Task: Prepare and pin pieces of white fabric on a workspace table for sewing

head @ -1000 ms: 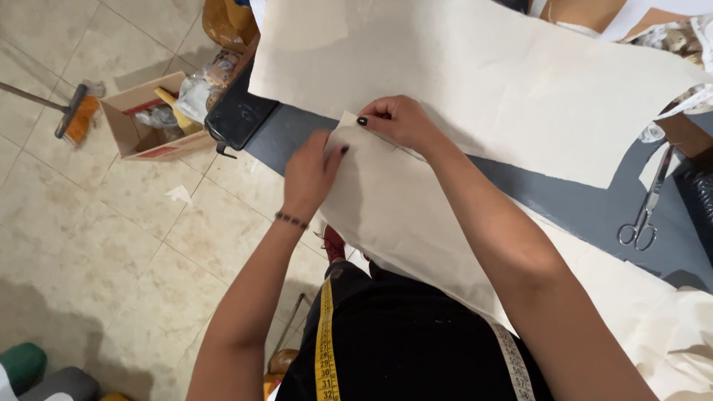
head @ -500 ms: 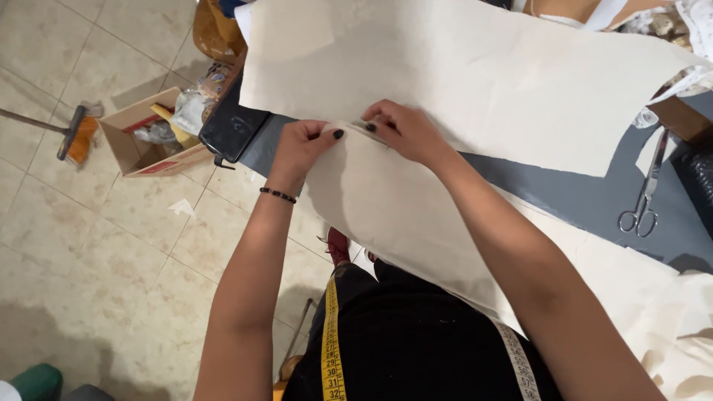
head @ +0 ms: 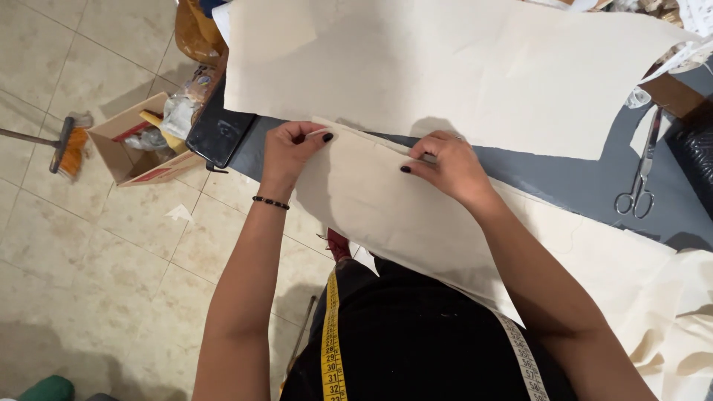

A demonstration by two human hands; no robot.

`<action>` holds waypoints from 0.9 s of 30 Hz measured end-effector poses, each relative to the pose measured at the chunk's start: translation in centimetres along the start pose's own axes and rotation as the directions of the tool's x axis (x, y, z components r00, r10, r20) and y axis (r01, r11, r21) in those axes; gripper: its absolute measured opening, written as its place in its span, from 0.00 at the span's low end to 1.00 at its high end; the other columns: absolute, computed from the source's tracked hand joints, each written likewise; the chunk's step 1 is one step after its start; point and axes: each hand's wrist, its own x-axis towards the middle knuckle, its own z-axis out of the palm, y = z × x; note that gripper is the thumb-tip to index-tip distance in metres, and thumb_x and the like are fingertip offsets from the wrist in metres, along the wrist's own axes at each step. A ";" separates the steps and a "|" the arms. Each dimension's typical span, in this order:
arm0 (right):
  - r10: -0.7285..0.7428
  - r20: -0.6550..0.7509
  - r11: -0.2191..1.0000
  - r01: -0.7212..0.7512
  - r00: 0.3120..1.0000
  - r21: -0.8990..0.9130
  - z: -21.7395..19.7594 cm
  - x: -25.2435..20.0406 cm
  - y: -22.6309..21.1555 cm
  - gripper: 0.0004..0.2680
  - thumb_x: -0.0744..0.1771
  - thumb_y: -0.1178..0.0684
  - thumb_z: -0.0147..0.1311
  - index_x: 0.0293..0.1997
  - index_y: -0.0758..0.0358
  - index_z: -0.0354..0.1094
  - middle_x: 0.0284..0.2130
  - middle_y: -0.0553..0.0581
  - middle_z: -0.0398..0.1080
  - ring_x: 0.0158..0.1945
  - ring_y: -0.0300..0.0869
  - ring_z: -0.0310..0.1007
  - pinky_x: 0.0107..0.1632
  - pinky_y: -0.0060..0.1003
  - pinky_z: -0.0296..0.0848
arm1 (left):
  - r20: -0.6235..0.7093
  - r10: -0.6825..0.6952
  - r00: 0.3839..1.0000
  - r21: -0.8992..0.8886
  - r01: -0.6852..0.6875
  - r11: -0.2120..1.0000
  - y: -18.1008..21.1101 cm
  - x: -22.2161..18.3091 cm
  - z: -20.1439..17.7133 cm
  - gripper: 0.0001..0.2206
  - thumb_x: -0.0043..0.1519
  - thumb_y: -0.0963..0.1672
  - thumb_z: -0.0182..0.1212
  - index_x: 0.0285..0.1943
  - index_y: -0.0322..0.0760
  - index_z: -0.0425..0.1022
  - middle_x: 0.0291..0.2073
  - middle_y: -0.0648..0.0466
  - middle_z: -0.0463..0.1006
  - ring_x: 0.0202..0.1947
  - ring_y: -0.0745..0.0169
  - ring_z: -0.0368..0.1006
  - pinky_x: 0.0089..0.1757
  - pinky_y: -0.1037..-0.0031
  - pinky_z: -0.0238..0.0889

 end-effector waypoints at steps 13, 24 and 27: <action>0.173 -0.045 0.985 -0.173 0.984 0.014 0.8 -0.3 1.3 0.02 0.67 0.50 0.63 0.40 0.47 0.76 0.32 0.50 0.79 0.41 0.51 0.80 0.44 0.44 0.77 | -0.105 0.000 0.994 -0.093 -0.010 0.996 -2.9 1.5 -0.1 0.17 0.48 0.43 0.84 0.41 0.37 0.80 0.26 0.56 0.79 0.28 0.74 0.73 0.32 0.84 0.70; -0.044 -0.074 0.999 0.047 0.996 0.028 2.0 0.9 2.8 0.04 0.67 0.49 0.61 0.40 0.54 0.73 0.42 0.53 0.81 0.50 0.53 0.79 0.50 0.48 0.76 | 0.048 -0.048 0.998 -0.139 0.054 0.989 -0.4 1.5 -1.0 0.19 0.55 0.42 0.76 0.54 0.33 0.78 0.34 0.51 0.84 0.28 0.66 0.77 0.32 0.76 0.75; -0.039 -0.096 0.999 0.040 0.995 0.018 2.1 0.5 3.0 0.03 0.66 0.50 0.62 0.39 0.51 0.76 0.39 0.50 0.81 0.48 0.49 0.80 0.50 0.44 0.77 | 0.172 -0.100 0.980 -0.072 0.113 0.991 -0.2 1.9 -1.6 0.23 0.50 0.41 0.79 0.55 0.31 0.79 0.34 0.52 0.84 0.29 0.67 0.77 0.34 0.76 0.75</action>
